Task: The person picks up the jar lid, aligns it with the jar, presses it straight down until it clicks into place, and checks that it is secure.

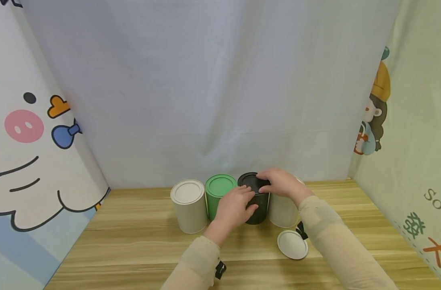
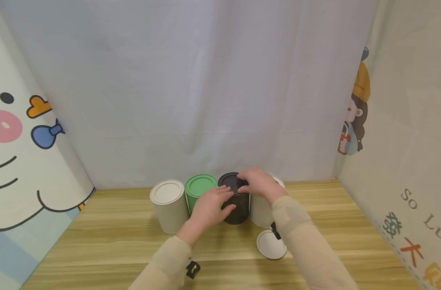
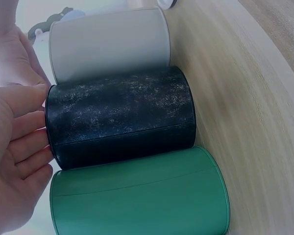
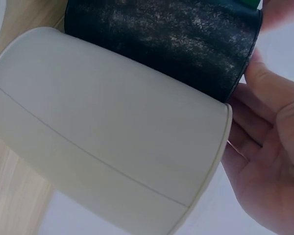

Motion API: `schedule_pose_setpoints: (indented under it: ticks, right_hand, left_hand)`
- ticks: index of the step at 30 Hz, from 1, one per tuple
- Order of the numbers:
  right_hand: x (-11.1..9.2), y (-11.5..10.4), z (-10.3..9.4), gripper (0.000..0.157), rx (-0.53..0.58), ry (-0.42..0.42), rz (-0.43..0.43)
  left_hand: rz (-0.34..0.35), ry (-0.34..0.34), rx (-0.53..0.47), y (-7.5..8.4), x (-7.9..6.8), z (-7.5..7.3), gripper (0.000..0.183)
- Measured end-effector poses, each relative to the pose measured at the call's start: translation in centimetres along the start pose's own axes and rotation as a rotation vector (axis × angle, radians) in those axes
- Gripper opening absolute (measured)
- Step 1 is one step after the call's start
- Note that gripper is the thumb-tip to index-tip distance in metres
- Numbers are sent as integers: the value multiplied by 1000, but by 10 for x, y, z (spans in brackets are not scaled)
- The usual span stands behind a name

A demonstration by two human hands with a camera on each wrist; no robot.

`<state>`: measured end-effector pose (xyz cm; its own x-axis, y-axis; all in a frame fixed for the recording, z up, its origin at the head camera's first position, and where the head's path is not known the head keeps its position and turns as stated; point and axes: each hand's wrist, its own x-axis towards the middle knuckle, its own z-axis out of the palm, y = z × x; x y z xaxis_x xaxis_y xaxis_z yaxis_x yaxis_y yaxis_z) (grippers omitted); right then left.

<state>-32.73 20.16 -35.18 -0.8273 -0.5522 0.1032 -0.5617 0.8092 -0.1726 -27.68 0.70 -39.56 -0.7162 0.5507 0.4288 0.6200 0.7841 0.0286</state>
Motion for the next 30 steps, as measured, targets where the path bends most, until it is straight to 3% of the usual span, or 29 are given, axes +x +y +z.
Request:
schedule_pose_setpoints:
  ticks: [9, 15, 23, 30]
  right_hand:
    - [1, -2, -3, 47, -34, -17, 9]
    - [2, -3, -4, 52, 19, -35, 24]
    - [9, 1, -3, 56, 101, -91, -49]
    - [11, -2, -4, 56, 120, -135, -58]
  left_hand:
    - [6, 6, -17, -2, -2, 3, 39]
    - [7, 4, -24, -4, -2, 4, 39]
    - [11, 3, -22, -4, -3, 3, 40]
    - [14, -3, -30, -4, -4, 5, 42]
